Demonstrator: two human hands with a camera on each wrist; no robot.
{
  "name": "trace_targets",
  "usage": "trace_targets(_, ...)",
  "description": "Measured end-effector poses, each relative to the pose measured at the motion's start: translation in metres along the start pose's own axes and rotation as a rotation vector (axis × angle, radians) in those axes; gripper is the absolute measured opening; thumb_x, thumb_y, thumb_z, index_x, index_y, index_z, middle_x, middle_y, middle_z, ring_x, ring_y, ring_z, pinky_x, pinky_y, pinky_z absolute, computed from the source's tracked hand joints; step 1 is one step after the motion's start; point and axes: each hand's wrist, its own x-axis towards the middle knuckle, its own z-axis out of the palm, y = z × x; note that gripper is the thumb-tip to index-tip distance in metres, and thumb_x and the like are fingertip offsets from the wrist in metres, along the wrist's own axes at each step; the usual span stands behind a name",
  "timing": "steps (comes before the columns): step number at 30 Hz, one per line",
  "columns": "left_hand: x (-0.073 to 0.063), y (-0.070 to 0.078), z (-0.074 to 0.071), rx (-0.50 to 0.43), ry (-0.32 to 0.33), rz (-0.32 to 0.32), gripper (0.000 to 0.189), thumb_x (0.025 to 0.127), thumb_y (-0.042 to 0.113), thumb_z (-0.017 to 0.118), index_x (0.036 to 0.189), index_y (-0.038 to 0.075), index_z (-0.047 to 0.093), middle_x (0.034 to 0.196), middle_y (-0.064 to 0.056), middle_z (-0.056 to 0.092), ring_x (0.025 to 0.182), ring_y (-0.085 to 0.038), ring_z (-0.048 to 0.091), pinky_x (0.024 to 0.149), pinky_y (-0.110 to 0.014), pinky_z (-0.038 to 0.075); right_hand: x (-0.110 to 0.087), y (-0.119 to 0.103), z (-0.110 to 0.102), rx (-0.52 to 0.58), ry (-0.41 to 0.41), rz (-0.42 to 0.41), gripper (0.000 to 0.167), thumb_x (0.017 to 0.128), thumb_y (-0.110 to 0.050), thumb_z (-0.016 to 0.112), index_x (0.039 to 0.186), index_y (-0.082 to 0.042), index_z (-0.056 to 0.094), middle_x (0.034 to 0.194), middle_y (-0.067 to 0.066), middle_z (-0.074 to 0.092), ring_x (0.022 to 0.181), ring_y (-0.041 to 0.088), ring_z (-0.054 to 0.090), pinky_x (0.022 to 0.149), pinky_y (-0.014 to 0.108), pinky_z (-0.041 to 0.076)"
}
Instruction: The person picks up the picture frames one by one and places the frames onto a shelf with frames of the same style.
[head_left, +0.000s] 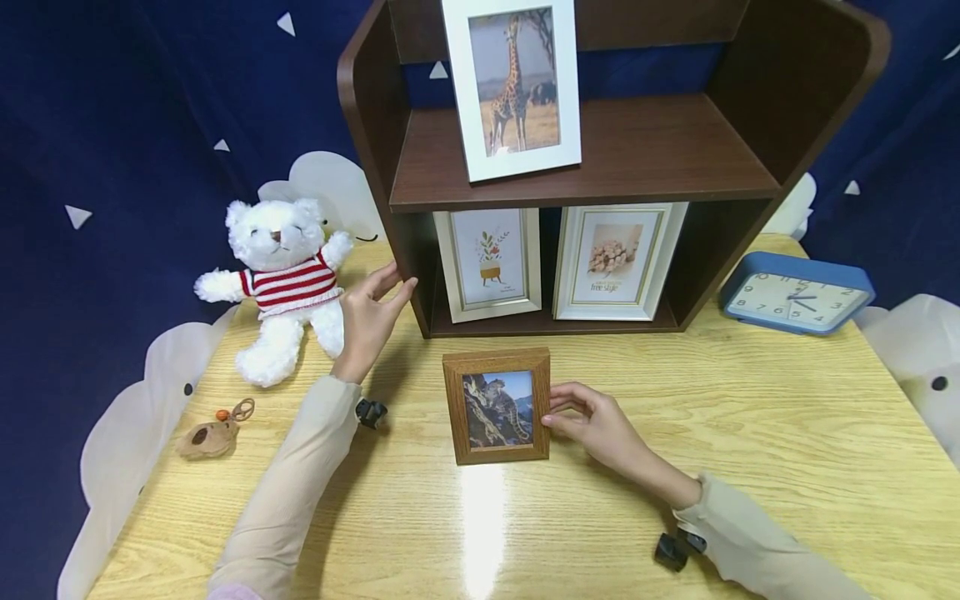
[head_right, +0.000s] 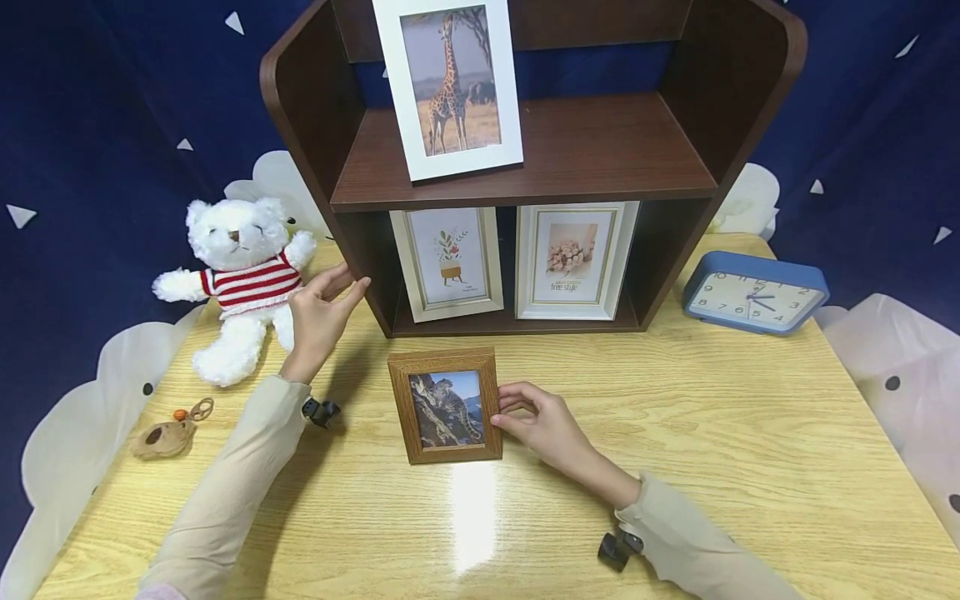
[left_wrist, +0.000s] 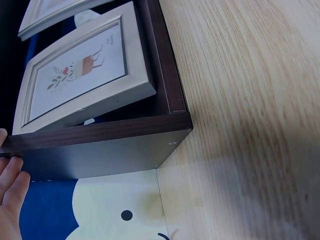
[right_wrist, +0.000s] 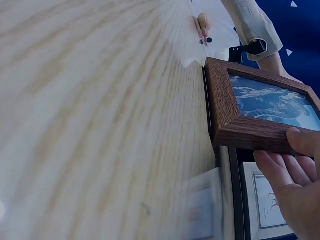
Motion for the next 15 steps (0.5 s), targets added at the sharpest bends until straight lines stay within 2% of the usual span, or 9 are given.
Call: trace_targets(15, 0.0, 0.0011, -0.0005, 0.006, -0.009, -0.019, 0.028, 0.078, -0.007, 0.073, 0.103, -0.015, 0.065, 0.096, -0.028, 0.068, 0.087, -0.039, 0.069, 0.077, -0.043, 0.055, -0.001, -0.0021, 0.0022, -0.04, 0.034, -0.026, 0.03, 0.08, 0.003, 0.071, 0.108, 0.007, 0.062, 0.096, 0.015, 0.068, 0.087, 0.015, 0.067, 0.085, 0.027, 0.054)
